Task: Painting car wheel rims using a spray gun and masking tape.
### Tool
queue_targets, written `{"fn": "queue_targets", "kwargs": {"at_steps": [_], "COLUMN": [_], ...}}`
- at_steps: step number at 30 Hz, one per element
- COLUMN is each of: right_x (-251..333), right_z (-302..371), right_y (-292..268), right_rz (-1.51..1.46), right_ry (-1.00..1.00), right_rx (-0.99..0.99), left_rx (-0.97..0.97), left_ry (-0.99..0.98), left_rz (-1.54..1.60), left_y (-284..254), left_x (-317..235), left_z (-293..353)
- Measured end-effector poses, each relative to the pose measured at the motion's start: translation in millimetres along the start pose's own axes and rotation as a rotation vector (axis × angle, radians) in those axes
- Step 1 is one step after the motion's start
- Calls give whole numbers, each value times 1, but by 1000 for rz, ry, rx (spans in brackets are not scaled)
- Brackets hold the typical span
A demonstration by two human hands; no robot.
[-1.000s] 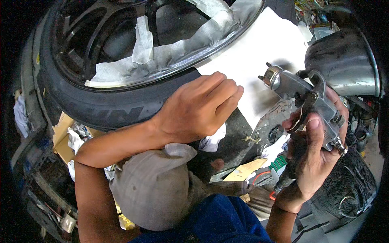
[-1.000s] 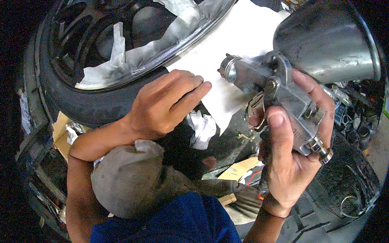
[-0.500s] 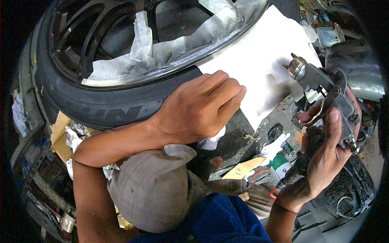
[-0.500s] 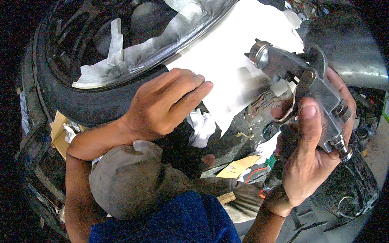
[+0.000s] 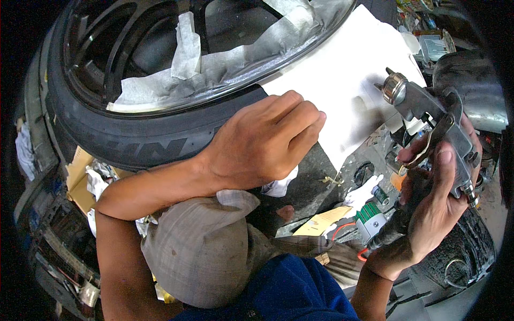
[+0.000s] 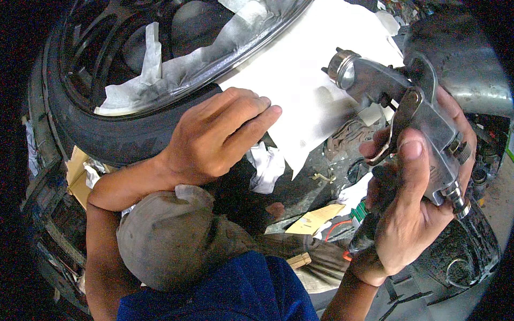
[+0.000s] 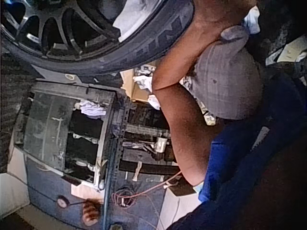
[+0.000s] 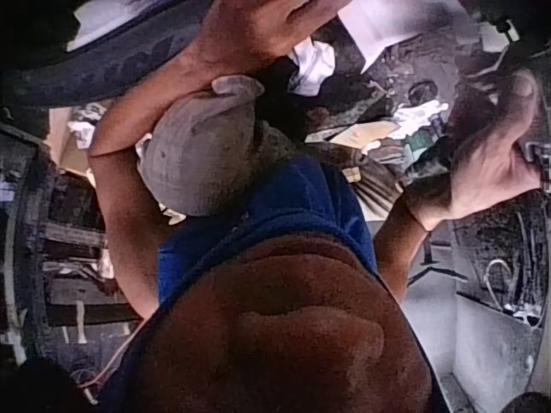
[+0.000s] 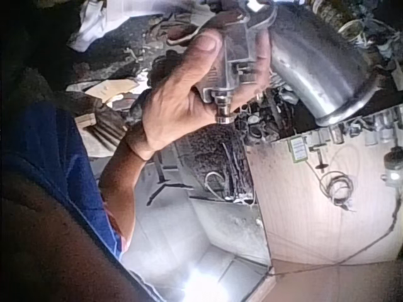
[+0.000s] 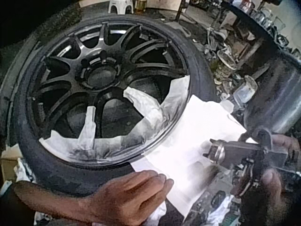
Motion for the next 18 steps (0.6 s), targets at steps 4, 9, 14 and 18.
{"fn": "queue_targets", "kwargs": {"at_steps": [4, 9, 14, 18], "right_x": [-1, -1, -3, -3], "right_z": [1, 7, 13, 16], "right_y": [1, 4, 2, 6], "right_rz": [-6, -6, -37, -114], "right_ry": [-59, -59, -75, -116], "right_rx": [-64, -69, -43, -36], "left_rx": [-16, -17, -8, 6], "left_ry": [-2, 0, -4, -5], "left_rz": [0, -2, -10, 12], "left_y": [2, 1, 1, 1], "left_x": [0, 0, 0, 1], "left_z": [1, -1, 0, 0]}}
Point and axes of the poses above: each hand's wrist, its own z-axis away from the middle knuckle, its own y-axis out of the palm, x = y × z, the point moved 5 cm from there along -z, towards the middle knuckle, and after that the axes turned 15 degrees about x, right-handed, at the moved point
